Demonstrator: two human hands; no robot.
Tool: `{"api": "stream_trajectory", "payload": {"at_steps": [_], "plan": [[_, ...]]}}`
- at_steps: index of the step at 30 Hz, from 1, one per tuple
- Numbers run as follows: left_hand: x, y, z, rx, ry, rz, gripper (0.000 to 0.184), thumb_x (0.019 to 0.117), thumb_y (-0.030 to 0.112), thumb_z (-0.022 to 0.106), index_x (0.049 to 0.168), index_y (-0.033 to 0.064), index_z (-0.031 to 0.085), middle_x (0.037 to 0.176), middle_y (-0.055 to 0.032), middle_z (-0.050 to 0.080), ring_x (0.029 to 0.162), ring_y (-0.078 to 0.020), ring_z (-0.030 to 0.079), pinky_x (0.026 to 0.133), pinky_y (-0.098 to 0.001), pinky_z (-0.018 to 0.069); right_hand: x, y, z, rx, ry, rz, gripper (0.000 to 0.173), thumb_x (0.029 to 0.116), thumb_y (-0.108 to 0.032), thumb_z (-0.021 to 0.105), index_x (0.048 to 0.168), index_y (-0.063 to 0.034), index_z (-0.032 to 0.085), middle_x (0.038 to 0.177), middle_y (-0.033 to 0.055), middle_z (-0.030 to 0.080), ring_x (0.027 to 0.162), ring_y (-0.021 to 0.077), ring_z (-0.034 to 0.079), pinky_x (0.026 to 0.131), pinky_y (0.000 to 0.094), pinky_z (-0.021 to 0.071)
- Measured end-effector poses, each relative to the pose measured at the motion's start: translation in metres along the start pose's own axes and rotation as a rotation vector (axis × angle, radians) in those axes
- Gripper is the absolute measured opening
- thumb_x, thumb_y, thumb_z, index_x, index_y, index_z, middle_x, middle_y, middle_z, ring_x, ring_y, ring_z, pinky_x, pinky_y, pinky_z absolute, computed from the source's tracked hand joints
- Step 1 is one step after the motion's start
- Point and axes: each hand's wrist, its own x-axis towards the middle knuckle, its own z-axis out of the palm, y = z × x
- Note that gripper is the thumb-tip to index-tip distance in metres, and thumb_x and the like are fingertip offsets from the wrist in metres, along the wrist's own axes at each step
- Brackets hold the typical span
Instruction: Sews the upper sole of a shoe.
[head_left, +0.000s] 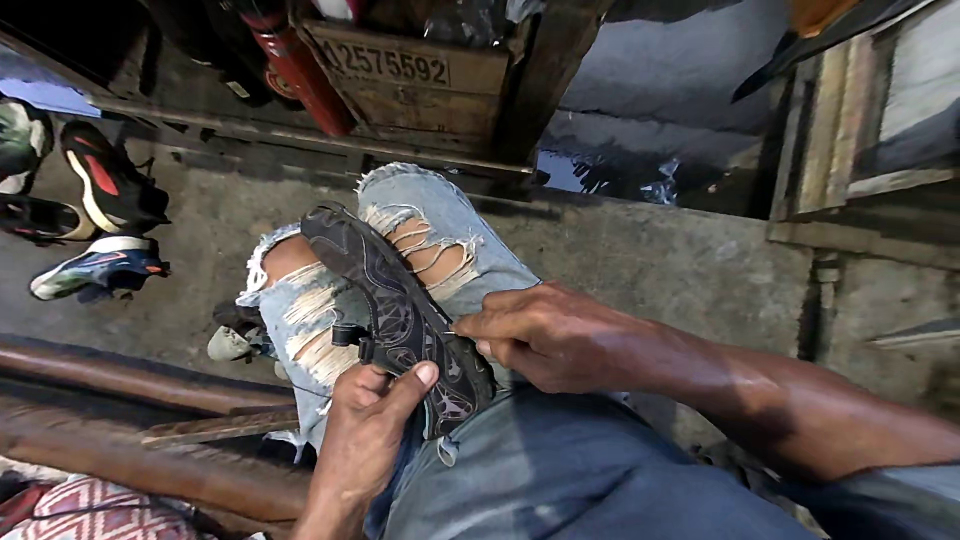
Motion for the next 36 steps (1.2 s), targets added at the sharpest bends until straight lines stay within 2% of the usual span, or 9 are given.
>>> {"api": "stream_trajectory", "payload": {"at_steps": [3,10,15,20,23,27,31,33,36], "plan": [[0.001,-0.001,0.002,0.061,0.002,0.012,0.008,0.0920,-0.001,0.067,0.099,-0.0024,0.072,0.092,-0.0117,0.074,0.086,-0.0166,0.072,0.083,-0.0340,0.0619,0.004,-0.007,-0.008,-0.147,-0.027,-0.007,0.029,0.0996,-0.021,0.052,0.115,-0.0179,0.077,0.080,-0.0022,0.062,0.067,0.0106,0.060,0.056,0.0312,0.0484],[0.006,-0.003,0.007,0.166,-0.001,0.029,0.006,0.0927,0.001,0.067,0.094,0.0003,0.072,0.088,-0.0082,0.074,0.082,-0.0134,0.072,0.078,-0.0301,0.0613,0.029,-0.011,-0.026,-0.328,-0.217,-0.051,0.018,0.0954,-0.019,0.055,0.095,-0.0181,0.073,0.075,-0.0019,0.060,0.065,0.0149,0.060,0.055,0.0368,0.0470],[0.011,-0.007,0.003,0.162,-0.016,0.030,0.007,0.0935,0.001,0.065,0.093,0.0000,0.073,0.087,-0.0084,0.074,0.082,-0.0134,0.071,0.078,-0.0306,0.0610,0.038,-0.008,-0.025,-0.322,-0.279,-0.062,0.020,0.0975,-0.017,0.054,0.098,-0.0160,0.074,0.077,-0.0006,0.063,0.069,0.0160,0.062,0.059,0.0377,0.0488],[0.013,-0.008,0.007,0.233,0.002,0.037,0.008,0.0936,0.003,0.065,0.089,0.0014,0.072,0.083,-0.0070,0.073,0.077,-0.0124,0.070,0.074,-0.0287,0.0604,0.042,-0.009,-0.019,-0.326,-0.288,-0.031,0.018,0.0974,-0.017,0.056,0.094,-0.0162,0.073,0.078,-0.0001,0.063,0.069,0.0166,0.063,0.058,0.0386,0.0495],[0.014,-0.010,0.010,0.225,-0.012,0.044,0.008,0.0940,0.002,0.065,0.092,0.0006,0.072,0.085,-0.0079,0.073,0.080,-0.0133,0.071,0.076,-0.0299,0.0608,0.046,-0.010,-0.012,-0.309,-0.301,0.011,0.018,0.0993,-0.019,0.055,0.095,-0.0152,0.072,0.080,0.0012,0.064,0.073,0.0192,0.064,0.061,0.0417,0.0500],[0.013,-0.010,0.008,0.156,0.003,0.025,0.008,0.0930,0.000,0.065,0.091,-0.0012,0.072,0.087,-0.0103,0.074,0.082,-0.0156,0.072,0.079,-0.0328,0.0612,0.046,-0.003,-0.008,-0.273,-0.255,-0.055,0.016,0.0970,-0.018,0.057,0.092,-0.0143,0.071,0.077,0.0010,0.064,0.071,0.0185,0.064,0.060,0.0409,0.0497],[0.003,-0.003,0.001,0.112,-0.059,0.047,0.011,0.0917,0.003,0.069,0.102,-0.0015,0.071,0.096,-0.0107,0.073,0.088,-0.0168,0.071,0.083,-0.0332,0.0611,0.036,-0.011,-0.018,-0.238,-0.208,-0.068,0.019,0.0980,-0.019,0.055,0.090,-0.0141,0.071,0.079,0.0000,0.064,0.072,0.0157,0.063,0.061,0.0383,0.0497],[-0.008,0.004,-0.004,0.132,-0.125,0.083,0.021,0.0928,0.010,0.071,0.111,-0.0007,0.069,0.102,-0.0083,0.072,0.092,-0.0153,0.070,0.085,-0.0318,0.0601,0.025,-0.020,-0.024,-0.229,-0.179,-0.060,0.021,0.1003,-0.021,0.054,0.091,-0.0140,0.071,0.078,-0.0009,0.063,0.069,0.0137,0.062,0.059,0.0357,0.0497],[-0.023,0.017,-0.023,0.247,-0.176,0.127,0.032,0.0996,0.038,0.066,0.112,0.0092,0.072,0.106,-0.0036,0.073,0.097,-0.0165,0.070,0.088,-0.0354,0.0604,0.003,-0.026,-0.028,-0.249,-0.062,-0.083,0.021,0.0990,-0.022,0.053,0.088,-0.0143,0.069,0.073,-0.0018,0.058,0.061,0.0120,0.057,0.052,0.0316,0.0449]]}}
